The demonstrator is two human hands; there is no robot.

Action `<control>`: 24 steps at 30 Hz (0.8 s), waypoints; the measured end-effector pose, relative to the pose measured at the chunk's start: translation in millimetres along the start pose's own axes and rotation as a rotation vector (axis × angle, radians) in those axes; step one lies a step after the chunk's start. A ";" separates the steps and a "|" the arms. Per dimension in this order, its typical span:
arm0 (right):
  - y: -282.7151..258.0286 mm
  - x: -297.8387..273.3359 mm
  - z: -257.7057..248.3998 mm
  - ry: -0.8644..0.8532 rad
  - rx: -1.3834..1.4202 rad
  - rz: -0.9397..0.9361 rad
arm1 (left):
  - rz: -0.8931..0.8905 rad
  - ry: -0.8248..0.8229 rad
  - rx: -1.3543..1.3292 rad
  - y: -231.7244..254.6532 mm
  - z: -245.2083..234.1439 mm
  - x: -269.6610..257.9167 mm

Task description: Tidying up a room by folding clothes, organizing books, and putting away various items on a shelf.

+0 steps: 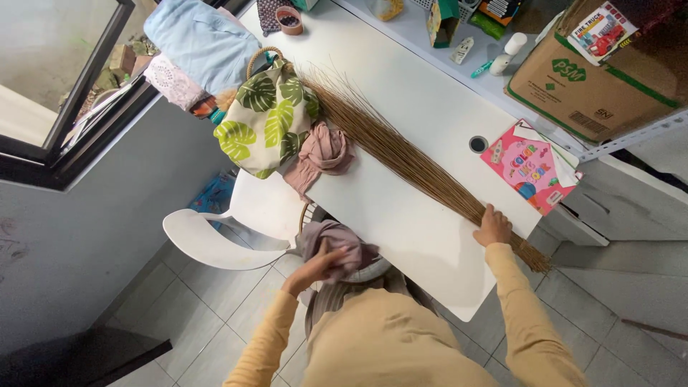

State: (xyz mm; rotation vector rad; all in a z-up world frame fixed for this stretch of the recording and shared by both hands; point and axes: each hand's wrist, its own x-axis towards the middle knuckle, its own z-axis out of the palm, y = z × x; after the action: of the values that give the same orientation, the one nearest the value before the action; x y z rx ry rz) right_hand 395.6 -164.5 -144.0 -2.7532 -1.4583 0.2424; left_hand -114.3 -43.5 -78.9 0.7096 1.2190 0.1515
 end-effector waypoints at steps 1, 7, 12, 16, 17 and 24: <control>11.7 0.4 15.2 -0.021 -0.064 0.061 | 0.020 -0.093 0.144 12.1 14.8 -12.5; 5.6 -32.8 -3.4 -0.097 0.089 0.095 | 0.132 -0.345 0.263 25.1 46.1 -18.0; -8.9 -85.7 -17.3 -0.152 0.246 0.040 | 0.154 -0.246 0.339 25.2 43.0 4.2; -22.1 -145.3 -24.2 -0.327 0.323 0.183 | 0.228 -0.297 0.324 28.0 41.5 34.0; -22.6 -168.6 -19.4 -0.367 0.390 0.215 | 0.204 -0.302 0.348 27.5 41.9 37.5; 39.1 -336.6 -1.6 -0.405 0.242 0.543 | 0.175 -0.427 0.471 46.5 72.6 64.0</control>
State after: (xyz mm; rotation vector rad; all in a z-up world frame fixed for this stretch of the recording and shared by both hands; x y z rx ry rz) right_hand 242.0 -463.6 -102.5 -2.9303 -0.6128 0.9582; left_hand -14.0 -7.5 -92.0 1.1927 0.7820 -0.1459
